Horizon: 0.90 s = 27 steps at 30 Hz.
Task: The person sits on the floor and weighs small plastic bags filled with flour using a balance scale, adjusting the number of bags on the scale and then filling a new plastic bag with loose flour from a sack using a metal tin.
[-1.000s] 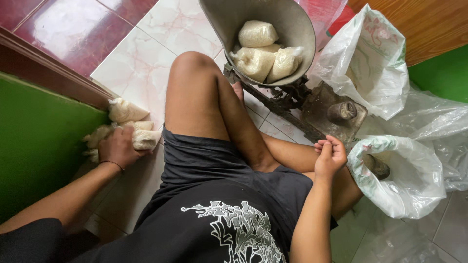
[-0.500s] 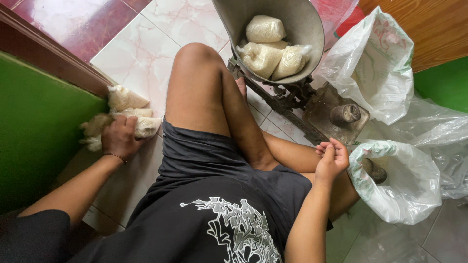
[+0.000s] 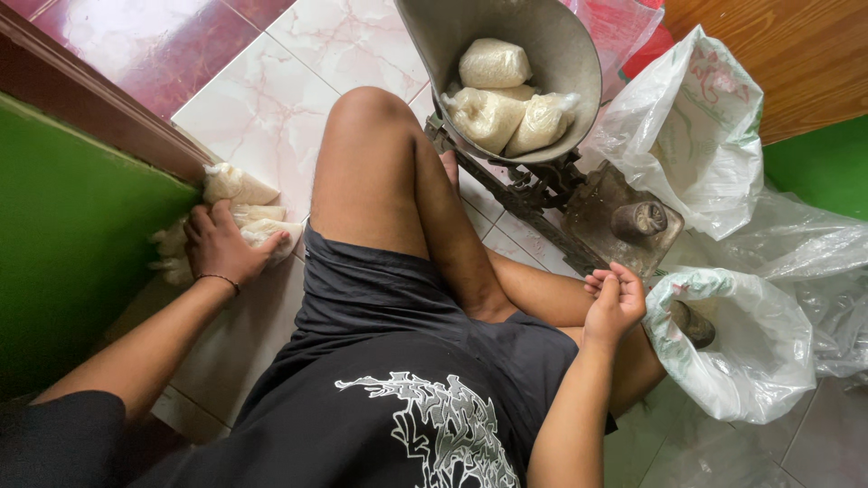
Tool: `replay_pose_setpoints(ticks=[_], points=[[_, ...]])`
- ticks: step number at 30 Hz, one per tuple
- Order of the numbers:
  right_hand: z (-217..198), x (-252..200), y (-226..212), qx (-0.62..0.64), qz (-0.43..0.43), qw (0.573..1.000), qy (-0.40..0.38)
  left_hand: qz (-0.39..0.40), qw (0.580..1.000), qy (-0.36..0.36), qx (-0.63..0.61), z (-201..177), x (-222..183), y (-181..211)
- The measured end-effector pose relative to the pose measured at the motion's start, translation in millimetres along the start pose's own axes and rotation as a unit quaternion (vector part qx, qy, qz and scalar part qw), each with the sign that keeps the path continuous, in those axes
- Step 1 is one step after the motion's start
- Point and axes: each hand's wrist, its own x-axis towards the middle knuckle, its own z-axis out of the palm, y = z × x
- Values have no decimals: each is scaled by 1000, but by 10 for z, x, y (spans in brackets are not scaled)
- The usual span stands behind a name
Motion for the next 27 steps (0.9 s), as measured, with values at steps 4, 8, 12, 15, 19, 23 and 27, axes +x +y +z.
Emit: replay_pose_setpoints(ticks=[4, 8, 12, 15, 19, 23, 27], points=[[-3, -39, -72, -6, 4, 1000, 1, -13, 1000, -11, 0, 67, -47, -55], [29, 6, -55, 2, 1, 1000, -2, 85, 996, 23, 10, 434, -43, -241], [-7, 13, 23, 4, 5, 1000, -8, 162, 986, -1, 26, 1069, 69, -575], [-18, 2, 24, 0, 4, 1000, -6, 153, 988, -11, -25, 1197, 349, -768], [-38, 16, 64, 0, 6, 1000, -8, 107, 993, -37, -25, 1222, 526, -831], [-4, 5, 54, 0, 17, 1000, -14, 141, 990, -5, -16, 961, 484, -576], [24, 2, 28, -8, 15, 1000, -14, 154, 987, 11, 34, 665, 442, -210]])
